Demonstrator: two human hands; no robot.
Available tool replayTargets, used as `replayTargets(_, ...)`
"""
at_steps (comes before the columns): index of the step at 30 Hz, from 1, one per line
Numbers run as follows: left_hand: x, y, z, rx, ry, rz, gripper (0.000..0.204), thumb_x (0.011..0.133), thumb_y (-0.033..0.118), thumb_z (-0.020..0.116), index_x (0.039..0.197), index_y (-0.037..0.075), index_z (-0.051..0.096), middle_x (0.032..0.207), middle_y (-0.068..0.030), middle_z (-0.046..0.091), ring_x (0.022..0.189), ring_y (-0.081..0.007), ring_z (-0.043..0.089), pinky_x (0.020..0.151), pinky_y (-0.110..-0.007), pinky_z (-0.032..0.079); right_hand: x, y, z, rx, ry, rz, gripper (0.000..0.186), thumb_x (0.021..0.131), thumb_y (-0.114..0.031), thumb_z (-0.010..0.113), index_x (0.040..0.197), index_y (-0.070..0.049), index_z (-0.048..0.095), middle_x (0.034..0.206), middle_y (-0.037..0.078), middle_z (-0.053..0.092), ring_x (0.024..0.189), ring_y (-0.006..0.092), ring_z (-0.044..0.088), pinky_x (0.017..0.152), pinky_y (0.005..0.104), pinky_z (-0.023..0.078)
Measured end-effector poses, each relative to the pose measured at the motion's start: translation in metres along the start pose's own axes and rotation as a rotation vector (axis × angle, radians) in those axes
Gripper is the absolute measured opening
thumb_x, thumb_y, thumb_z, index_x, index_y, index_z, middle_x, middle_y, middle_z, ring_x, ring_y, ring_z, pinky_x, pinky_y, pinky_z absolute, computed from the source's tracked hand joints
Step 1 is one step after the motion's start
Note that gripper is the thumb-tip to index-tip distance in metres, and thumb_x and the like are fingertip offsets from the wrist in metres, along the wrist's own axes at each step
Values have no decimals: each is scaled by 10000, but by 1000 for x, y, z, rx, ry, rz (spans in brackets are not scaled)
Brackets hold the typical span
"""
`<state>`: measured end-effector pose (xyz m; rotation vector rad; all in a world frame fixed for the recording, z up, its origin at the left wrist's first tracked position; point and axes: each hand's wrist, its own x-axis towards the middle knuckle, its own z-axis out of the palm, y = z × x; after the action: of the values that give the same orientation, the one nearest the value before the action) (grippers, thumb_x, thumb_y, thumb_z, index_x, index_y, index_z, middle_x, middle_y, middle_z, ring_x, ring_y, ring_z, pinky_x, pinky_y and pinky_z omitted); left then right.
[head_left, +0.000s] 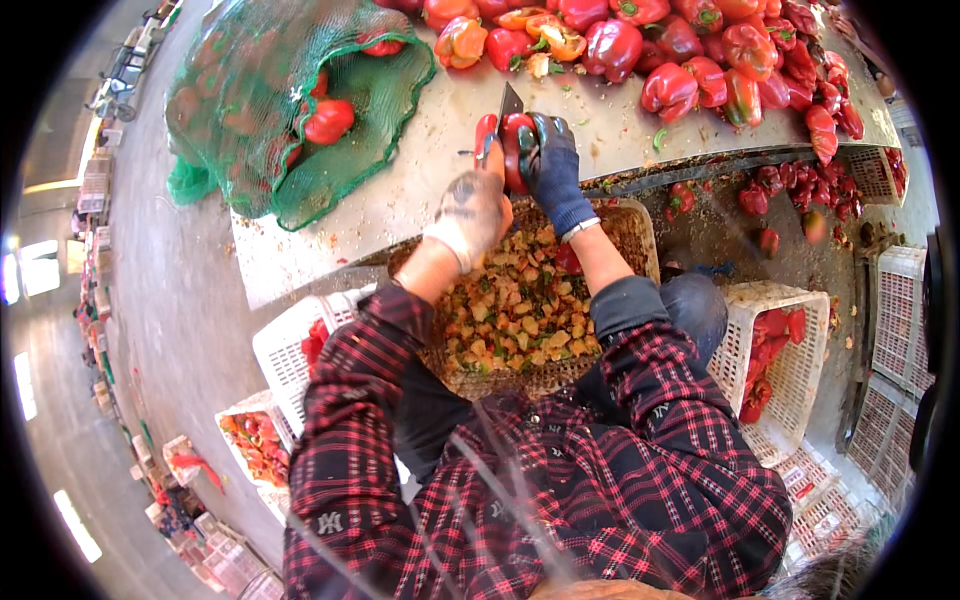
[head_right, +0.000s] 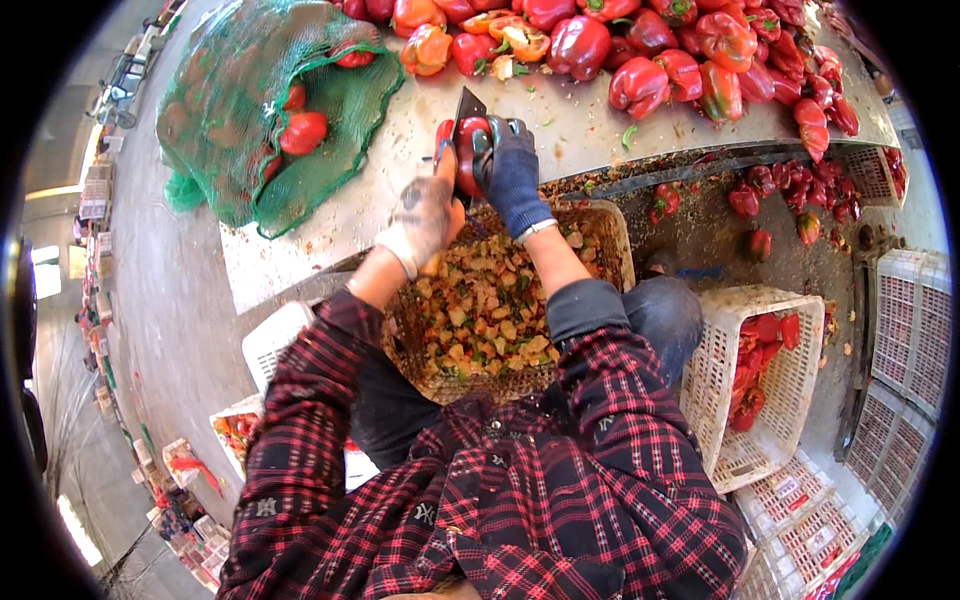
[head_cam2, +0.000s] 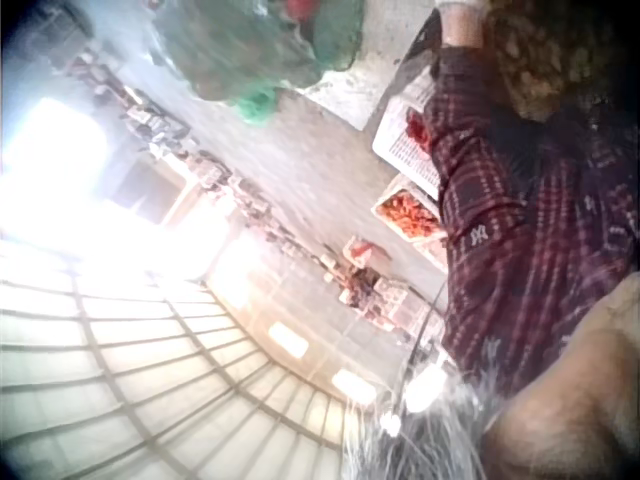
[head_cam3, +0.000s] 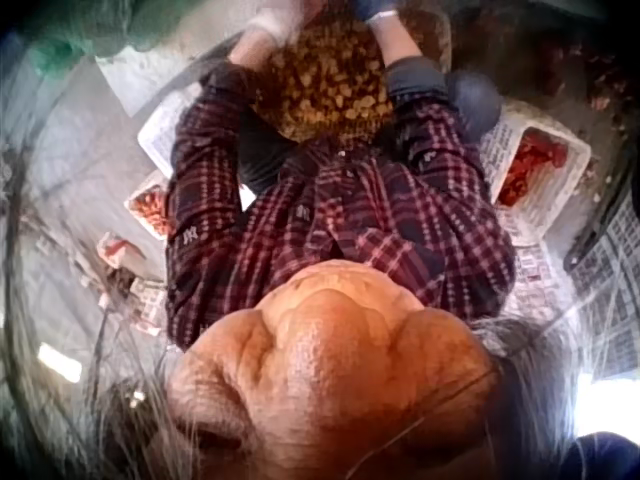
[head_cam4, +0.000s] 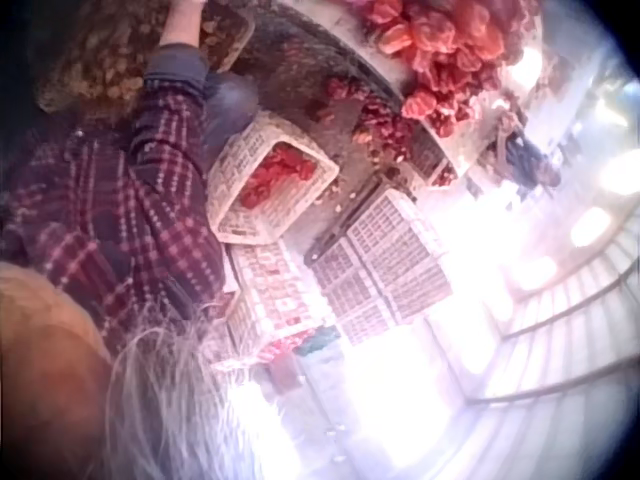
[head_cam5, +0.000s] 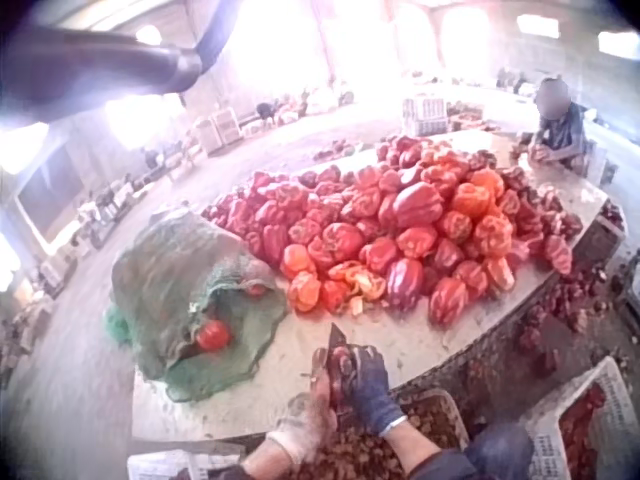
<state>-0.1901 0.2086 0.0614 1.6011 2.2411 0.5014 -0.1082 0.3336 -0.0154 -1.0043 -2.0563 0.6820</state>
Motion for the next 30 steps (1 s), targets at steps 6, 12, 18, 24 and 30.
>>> replayTargets(6, -3, -32, -3, -136, 155, -74, 746, 758, 86, 626, 1425, 3, 301, 899, -288, 629, 745, -396, 645, 662, -415, 493, 21, 3, 0, 34, -118, -103, 436, 836, -181, 532, 1241, -22, 508, 1115, 230, 556, 1000, 400, 540, 890, 450, 436)
replayTargets(12, -54, -108, 1, -564, 697, -23, 696, 822, 11, 626, 1437, -13, 301, 1395, -159, 438, 1220, -220, 466, 946, -313, 436, 69, -70, 29, -349, -37, -473, 494, 815, -335, 604, 1232, -78, 543, 1219, 148, 550, 1114, 322, 529, 945, 450, 411)
replayTargets(18, -103, -124, -31, -1270, 832, -317, 623, 863, -42, 518, 1440, 96, 326, 1082, -119, 571, 817, -168, 604, 625, -291, 525, 88, -166, 141, -165, -439, -354, 625, 734, -371, 682, 1262, -93, 497, 1273, 151, 514, 1197, 337, 484, 976, 435, 423)
replayTargets(24, -118, -133, -60, -1322, 840, -404, 608, 890, -15, 499, 1448, 145, 319, 998, -104, 578, 734, -155, 588, 554, -273, 504, 102, -190, 217, 22, -544, -156, 687, 641, -363, 765, 1228, -102, 525, 1195, 184, 575, 1083, 343, 570, 913, 420, 471)
replayTargets(30, -127, -145, -67, -1332, 814, -404, 598, 885, 0, 515, 1443, 115, 332, 966, -94, 583, 730, -143, 588, 553, -259, 513, 101, -180, 219, 75, -520, -14, 434, 657, -347, 736, 1011, -111, 652, 956, 157, 678, 934, 341, 637, 835, 413, 496)
